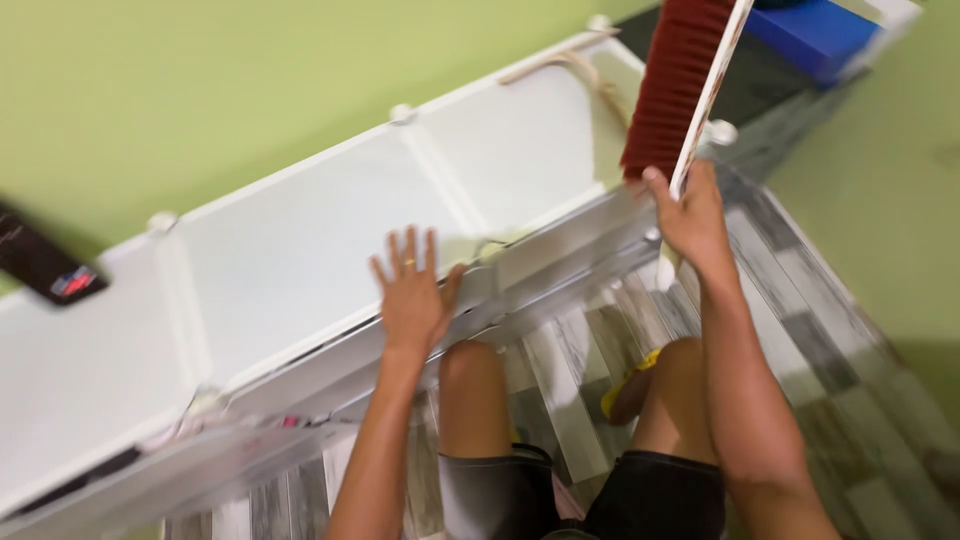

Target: Cleaning shoes with a brush and organizing them into a shoe rack.

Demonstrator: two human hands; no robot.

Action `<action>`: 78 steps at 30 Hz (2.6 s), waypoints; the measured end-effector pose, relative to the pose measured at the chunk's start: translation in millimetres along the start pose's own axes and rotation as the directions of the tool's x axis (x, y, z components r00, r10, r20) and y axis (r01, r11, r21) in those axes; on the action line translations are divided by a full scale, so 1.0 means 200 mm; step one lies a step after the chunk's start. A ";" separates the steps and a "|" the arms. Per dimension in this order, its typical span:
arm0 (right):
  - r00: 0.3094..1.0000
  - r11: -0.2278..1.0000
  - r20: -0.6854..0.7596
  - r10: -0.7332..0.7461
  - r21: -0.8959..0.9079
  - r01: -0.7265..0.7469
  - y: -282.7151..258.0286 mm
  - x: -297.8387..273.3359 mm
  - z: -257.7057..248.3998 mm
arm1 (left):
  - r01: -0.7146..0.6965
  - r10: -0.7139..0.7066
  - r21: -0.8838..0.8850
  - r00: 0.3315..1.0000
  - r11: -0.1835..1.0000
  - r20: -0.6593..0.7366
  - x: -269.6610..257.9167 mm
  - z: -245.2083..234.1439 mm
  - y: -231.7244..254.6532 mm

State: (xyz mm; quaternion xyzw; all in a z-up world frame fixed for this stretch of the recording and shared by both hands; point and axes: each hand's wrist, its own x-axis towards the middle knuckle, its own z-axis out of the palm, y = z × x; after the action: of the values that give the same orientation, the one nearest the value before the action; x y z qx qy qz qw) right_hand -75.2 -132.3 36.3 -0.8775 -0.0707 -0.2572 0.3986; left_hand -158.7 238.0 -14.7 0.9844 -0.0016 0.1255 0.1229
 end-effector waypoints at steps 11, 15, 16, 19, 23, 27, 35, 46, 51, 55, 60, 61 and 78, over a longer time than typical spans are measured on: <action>0.934 0.858 0.293 0.202 -0.513 -0.024 0.26 0.51 0.54 | 0.021 -0.021 0.017 1.000 1.000 -0.020 0.04 0.12 -0.04; 0.979 0.871 0.180 -0.096 -0.461 0.171 0.06 0.30 0.65 | 0.010 -0.010 0.004 0.998 1.000 -0.064 0.03 0.10 -0.04; 0.987 0.880 0.134 -0.084 -0.455 0.137 -0.03 0.22 0.66 | -0.002 0.002 -0.001 0.998 1.000 -0.058 0.02 0.07 -0.04; 0.989 0.949 0.128 -0.068 -0.299 0.104 -0.37 0.00 0.75 | -0.069 0.058 -0.079 0.989 0.995 -0.136 -0.05 0.01 -0.07; 0.964 0.969 0.144 -0.224 -0.073 0.236 -0.82 -0.29 0.89 | -0.124 0.022 -0.361 0.962 0.924 -0.274 -0.16 -0.07 -0.20; 0.906 0.991 0.406 -0.123 0.096 0.092 -1.10 -0.49 1.06 | 0.037 -0.207 -0.654 0.961 0.756 -0.184 -0.30 -0.24 -0.32; 0.818 0.836 0.239 -0.523 0.332 0.438 -1.25 -0.54 0.95 | 0.039 -0.246 -0.621 0.936 0.783 -0.252 -0.33 -0.39 -0.45; 0.895 0.992 0.438 0.081 -0.119 -0.032 -0.92 -0.18 0.49 | -0.023 0.043 0.074 0.958 0.997 -0.285 -0.05 -0.12 -0.05; 0.837 0.964 0.545 0.050 -0.246 0.103 -0.42 -0.04 0.34 | -0.187 0.170 -0.047 0.953 0.981 -0.249 0.13 0.01 0.13; 0.717 0.469 0.648 0.259 -0.733 0.493 0.40 0.24 -0.14 | -0.239 0.210 -0.221 0.967 0.946 -0.144 0.26 0.03 0.14; 0.873 0.510 0.097 0.478 -0.840 -0.185 -0.05 0.22 -0.43 | -0.229 0.179 -0.235 0.959 0.945 -0.218 0.26 0.10 0.14; 0.902 0.598 0.209 0.378 -0.799 -0.065 0.00 0.22 -0.42 | -0.228 0.183 -0.206 0.959 0.952 -0.216 0.26 0.09 0.14; 0.936 0.452 -0.019 0.350 -0.872 -0.187 0.61 0.65 -0.16 | -0.131 0.148 -0.099 0.970 0.986 0.191 0.30 -0.07 0.18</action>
State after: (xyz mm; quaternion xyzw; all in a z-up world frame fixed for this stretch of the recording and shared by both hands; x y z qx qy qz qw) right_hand 64.4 -247.9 39.9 -0.9753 0.1747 -0.1185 -0.0649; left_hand -106.0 208.7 21.9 0.9833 -0.0885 0.0350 0.1552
